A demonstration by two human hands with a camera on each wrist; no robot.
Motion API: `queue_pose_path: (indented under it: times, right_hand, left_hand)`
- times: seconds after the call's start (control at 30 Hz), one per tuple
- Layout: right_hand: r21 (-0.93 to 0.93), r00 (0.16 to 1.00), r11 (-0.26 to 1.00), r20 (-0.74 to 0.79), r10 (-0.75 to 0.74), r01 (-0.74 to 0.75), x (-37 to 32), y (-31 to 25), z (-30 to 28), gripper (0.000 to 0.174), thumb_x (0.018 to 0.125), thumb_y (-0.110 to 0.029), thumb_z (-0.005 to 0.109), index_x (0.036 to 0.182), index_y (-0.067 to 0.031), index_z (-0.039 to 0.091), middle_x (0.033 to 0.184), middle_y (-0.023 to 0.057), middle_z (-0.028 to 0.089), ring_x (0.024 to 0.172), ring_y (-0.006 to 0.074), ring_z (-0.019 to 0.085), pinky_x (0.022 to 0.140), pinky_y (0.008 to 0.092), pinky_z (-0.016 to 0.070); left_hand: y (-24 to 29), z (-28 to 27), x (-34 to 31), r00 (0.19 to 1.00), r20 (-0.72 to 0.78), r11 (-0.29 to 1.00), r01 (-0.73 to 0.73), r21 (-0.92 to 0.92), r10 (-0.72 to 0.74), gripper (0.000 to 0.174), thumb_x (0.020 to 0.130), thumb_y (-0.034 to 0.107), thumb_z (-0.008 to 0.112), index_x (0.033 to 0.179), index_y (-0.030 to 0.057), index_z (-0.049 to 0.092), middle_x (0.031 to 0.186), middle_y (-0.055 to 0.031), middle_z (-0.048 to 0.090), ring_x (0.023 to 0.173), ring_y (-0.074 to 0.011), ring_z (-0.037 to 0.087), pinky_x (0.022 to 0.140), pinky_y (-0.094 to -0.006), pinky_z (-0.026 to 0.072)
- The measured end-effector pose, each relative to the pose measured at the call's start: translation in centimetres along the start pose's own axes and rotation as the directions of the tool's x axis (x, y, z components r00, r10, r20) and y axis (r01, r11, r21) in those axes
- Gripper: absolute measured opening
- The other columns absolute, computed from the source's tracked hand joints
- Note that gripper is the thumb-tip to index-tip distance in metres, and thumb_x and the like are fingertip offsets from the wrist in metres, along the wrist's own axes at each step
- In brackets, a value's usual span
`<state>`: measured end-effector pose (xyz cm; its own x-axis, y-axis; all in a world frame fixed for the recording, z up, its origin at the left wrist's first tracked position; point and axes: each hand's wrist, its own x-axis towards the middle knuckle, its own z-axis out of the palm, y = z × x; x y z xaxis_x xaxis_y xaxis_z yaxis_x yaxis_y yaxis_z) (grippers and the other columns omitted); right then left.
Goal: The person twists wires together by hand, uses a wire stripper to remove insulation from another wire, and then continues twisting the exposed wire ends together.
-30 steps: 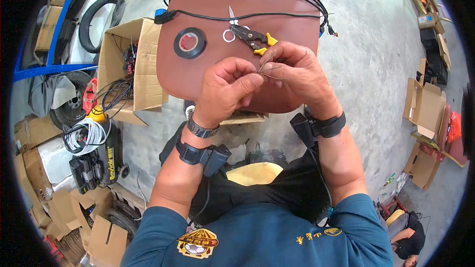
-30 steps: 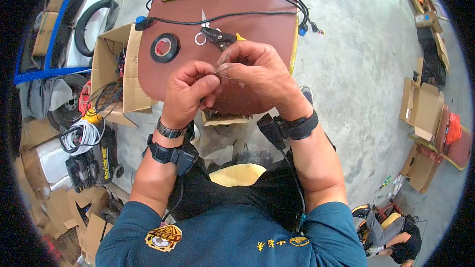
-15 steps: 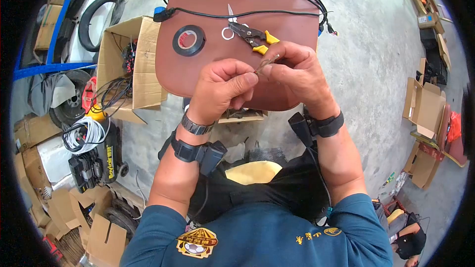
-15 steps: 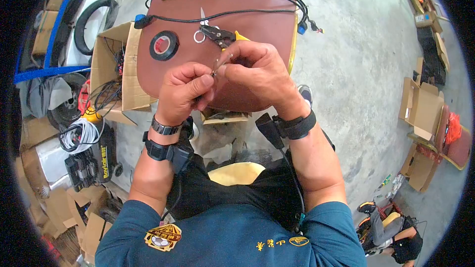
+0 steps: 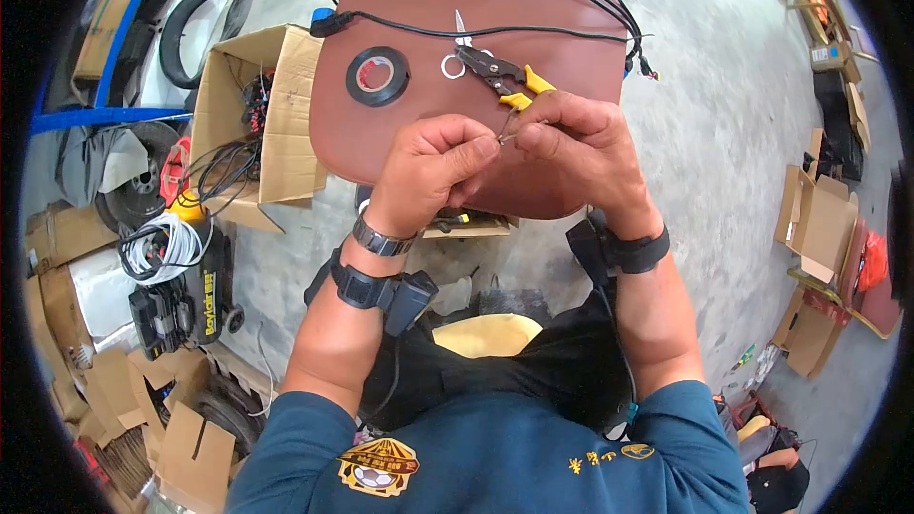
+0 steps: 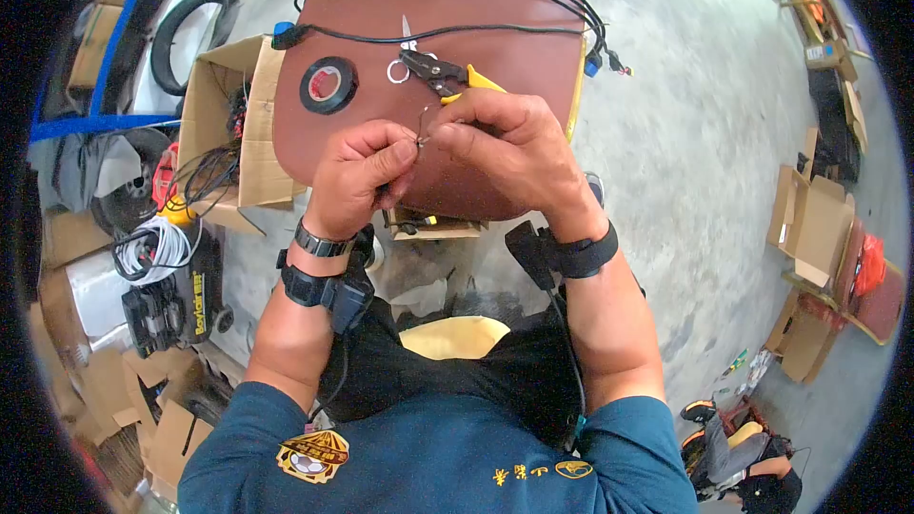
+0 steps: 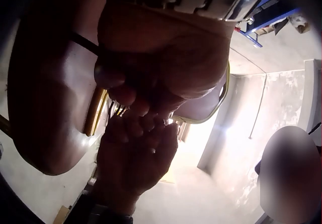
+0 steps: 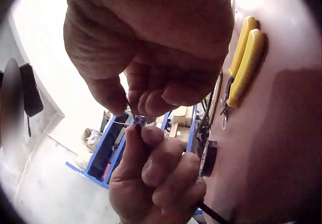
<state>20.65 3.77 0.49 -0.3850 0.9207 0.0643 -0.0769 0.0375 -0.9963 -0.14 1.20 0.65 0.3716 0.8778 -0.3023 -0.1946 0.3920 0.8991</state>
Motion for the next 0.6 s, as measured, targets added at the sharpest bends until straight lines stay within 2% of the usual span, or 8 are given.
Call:
queue_pose_path:
  times: [0.1, 0.2, 0.4, 0.5, 0.53, 0.57, 0.6]
  right_hand:
    - [-0.105, 0.999, 0.993, 0.009, -0.05, 0.051, 0.0, -0.2, -0.1, 0.008, 0.086, -0.002, 0.064, 0.091, 0.0027, 0.067, 0.085, 0.0062, 0.069, 0.082, 0.0126, 0.063, 0.075, 0.0274, 0.0503]
    - [-0.131, 0.998, 0.99, -0.007, -0.057, 0.055, -0.1, -0.2, -0.1, 0.008, 0.086, -0.003, 0.064, 0.092, 0.0022, 0.068, 0.087, 0.0073, 0.069, 0.082, 0.014, 0.064, 0.076, 0.0276, 0.0506]
    - [0.085, 1.0, 0.996, -0.029, -0.009, 0.011, -0.3, -0.4, -0.1, 0.008, 0.088, -0.004, 0.065, 0.092, 0.0012, 0.069, 0.088, 0.0068, 0.069, 0.082, 0.0135, 0.063, 0.074, 0.0271, 0.0508]
    - [0.18, 0.982, 0.983, -0.177, 0.067, -0.034, -0.4, 0.4, -1.7, 0.007, 0.09, -0.005, 0.063, 0.091, 0.0002, 0.067, 0.086, 0.0068, 0.068, 0.074, 0.0118, 0.06, 0.067, 0.0254, 0.0489]
    - [0.337, 0.968, 0.941, -0.249, 0.045, 0.043, -0.1, 0.4, -2.3, 0.009, 0.091, -0.009, 0.062, 0.09, -0.0009, 0.065, 0.083, 0.0064, 0.066, 0.067, 0.01, 0.056, 0.061, 0.0234, 0.0457]
    - [0.315, 0.946, 0.946, -0.322, 0.033, 0.075, 0.2, 0.5, -3.4, 0.011, 0.092, -0.011, 0.062, 0.09, -0.0006, 0.064, 0.082, 0.0059, 0.065, 0.065, 0.0098, 0.055, 0.061, 0.0231, 0.045]
    - [0.36, 0.946, 0.928, -0.323, 0.031, 0.093, 0.4, 0.4, -3.9, 0.011, 0.092, -0.011, 0.062, 0.09, -0.0009, 0.064, 0.082, 0.0056, 0.065, 0.065, 0.0097, 0.055, 0.061, 0.0226, 0.0446]
  left_hand:
    - [0.1, -0.2, 0.2, 0.998, 0.03, 0.997, 0.056, -0.053, -0.055, 0.02, 0.095, 0.024, 0.062, 0.091, 0.0046, 0.063, 0.062, 0.0013, 0.053, 0.047, -0.0039, 0.042, 0.04, -0.0178, 0.0278]
    - [0.3, -0.4, 0.3, 0.994, 0.073, 0.991, 0.091, -0.103, -0.083, 0.02, 0.095, 0.024, 0.061, 0.091, 0.0044, 0.063, 0.061, 0.001, 0.052, 0.046, -0.004, 0.041, 0.039, -0.0176, 0.0267]
    - [0.1, -0.2, 0.5, 0.991, 0.122, 0.981, 0.085, -0.173, -0.064, 0.02, 0.095, 0.022, 0.061, 0.091, 0.0032, 0.063, 0.062, 0.0, 0.053, 0.046, -0.0045, 0.042, 0.039, -0.018, 0.028]
    - [-0.7, -0.6, 0.5, 0.998, 0.057, 0.987, 0.014, -0.157, -0.006, 0.016, 0.094, 0.019, 0.062, 0.092, 0.0032, 0.063, 0.063, -0.0006, 0.055, 0.047, -0.005, 0.044, 0.04, -0.0183, 0.0294]
    - [-1.0, -0.7, 0.4, 0.999, 0.023, 0.99, -0.02, -0.14, 0.024, 0.015, 0.094, 0.018, 0.063, 0.092, 0.0033, 0.062, 0.064, -0.0007, 0.056, 0.047, -0.0052, 0.045, 0.04, -0.0183, 0.0299]
    - [-1.0, -0.7, 0.3, 0.999, -0.018, 0.991, -0.032, -0.126, 0.03, 0.013, 0.094, 0.017, 0.063, 0.093, 0.0034, 0.062, 0.064, -0.0009, 0.057, 0.048, -0.0054, 0.046, 0.04, -0.0183, 0.0309]
    - [-0.8, -0.7, 0.3, 0.998, -0.058, 0.993, -0.041, -0.111, 0.035, 0.012, 0.093, 0.015, 0.063, 0.093, 0.0036, 0.062, 0.065, -0.0011, 0.058, 0.048, -0.0057, 0.047, 0.041, -0.0183, 0.0319]
